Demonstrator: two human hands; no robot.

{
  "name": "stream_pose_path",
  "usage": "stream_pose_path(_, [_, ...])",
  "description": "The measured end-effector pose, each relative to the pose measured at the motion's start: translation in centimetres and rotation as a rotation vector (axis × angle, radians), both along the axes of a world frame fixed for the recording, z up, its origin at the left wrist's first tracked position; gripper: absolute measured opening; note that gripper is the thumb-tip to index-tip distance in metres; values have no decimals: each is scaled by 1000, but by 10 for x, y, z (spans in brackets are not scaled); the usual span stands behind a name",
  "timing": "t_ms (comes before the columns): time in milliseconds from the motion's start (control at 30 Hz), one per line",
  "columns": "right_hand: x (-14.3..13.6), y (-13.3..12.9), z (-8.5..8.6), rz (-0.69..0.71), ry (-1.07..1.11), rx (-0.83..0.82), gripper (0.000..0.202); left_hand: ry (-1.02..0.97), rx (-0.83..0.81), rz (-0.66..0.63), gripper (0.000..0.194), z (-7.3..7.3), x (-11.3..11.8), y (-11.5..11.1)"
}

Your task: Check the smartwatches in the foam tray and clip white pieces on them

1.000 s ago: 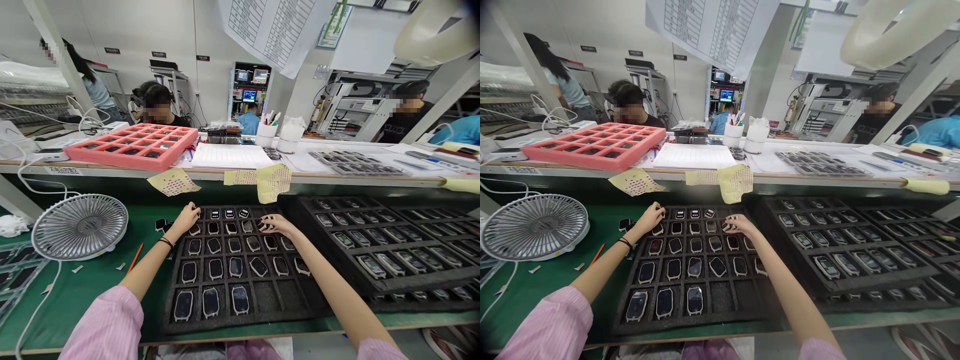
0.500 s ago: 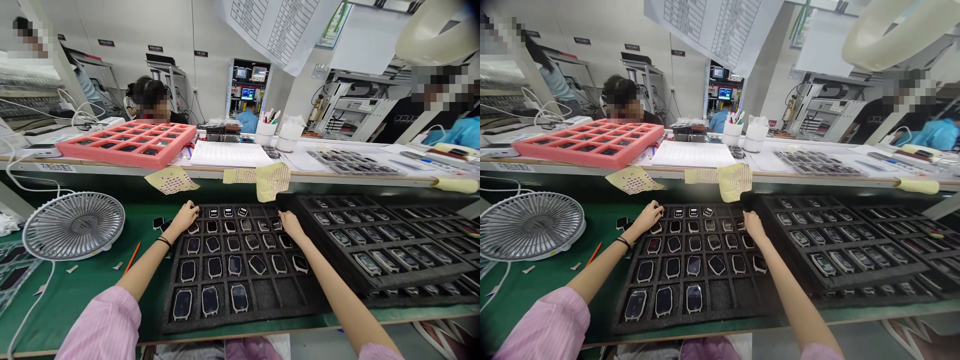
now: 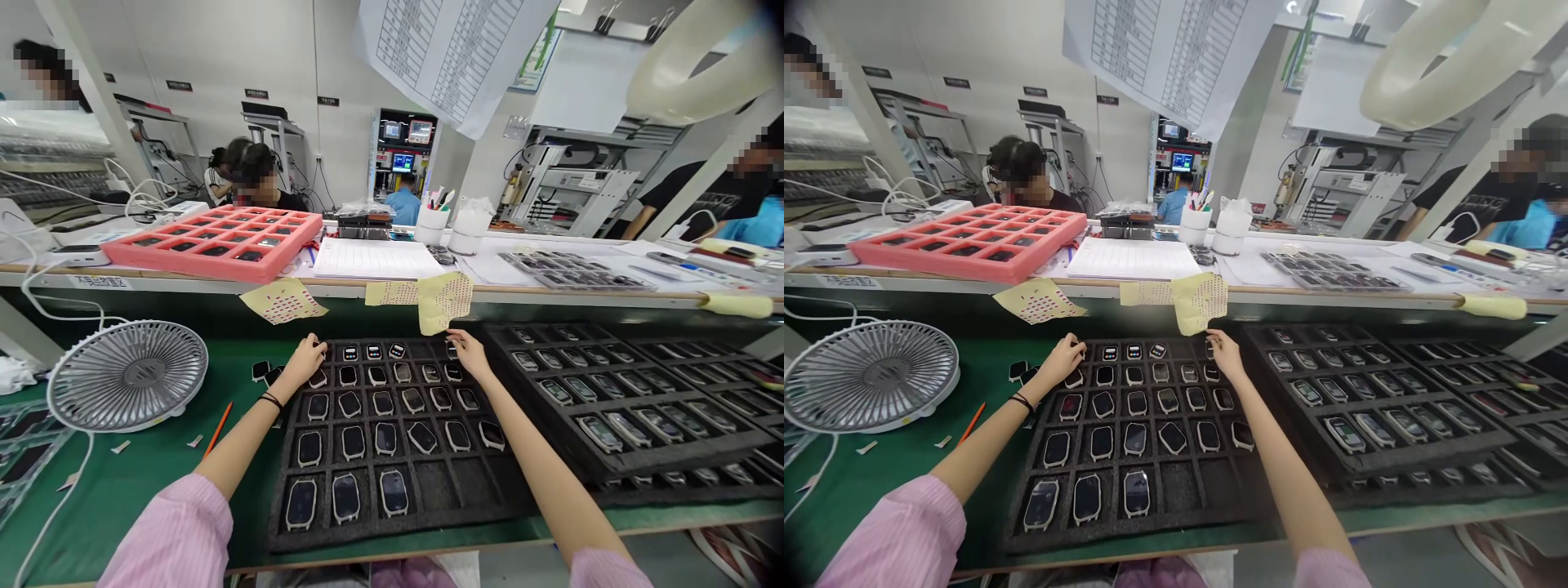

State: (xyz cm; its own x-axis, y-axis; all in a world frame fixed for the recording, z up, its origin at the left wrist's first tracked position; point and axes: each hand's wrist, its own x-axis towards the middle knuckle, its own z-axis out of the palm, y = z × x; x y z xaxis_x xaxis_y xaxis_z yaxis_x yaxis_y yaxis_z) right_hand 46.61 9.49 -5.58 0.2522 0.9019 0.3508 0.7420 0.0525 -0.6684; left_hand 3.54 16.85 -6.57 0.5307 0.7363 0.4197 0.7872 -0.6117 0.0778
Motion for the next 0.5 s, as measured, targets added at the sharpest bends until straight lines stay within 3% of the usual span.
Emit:
stream_pose_path(100, [-13,25,6,62,-24,-28,23,-7,16,0,20,2,0,-2])
stream_pose_path(200, [-19,29,13,96,-70,-115,30,-21,33,3,20,2,0,-3])
stream_pose_path(400, [-28,-5,28,172,-169,-303,31,-46,37,-1,19,0,-1,-1])
stream_pose_path(500, [-55,-32,53,225,-186,-356,40,-46,35,-7,20,-1,-1,0])
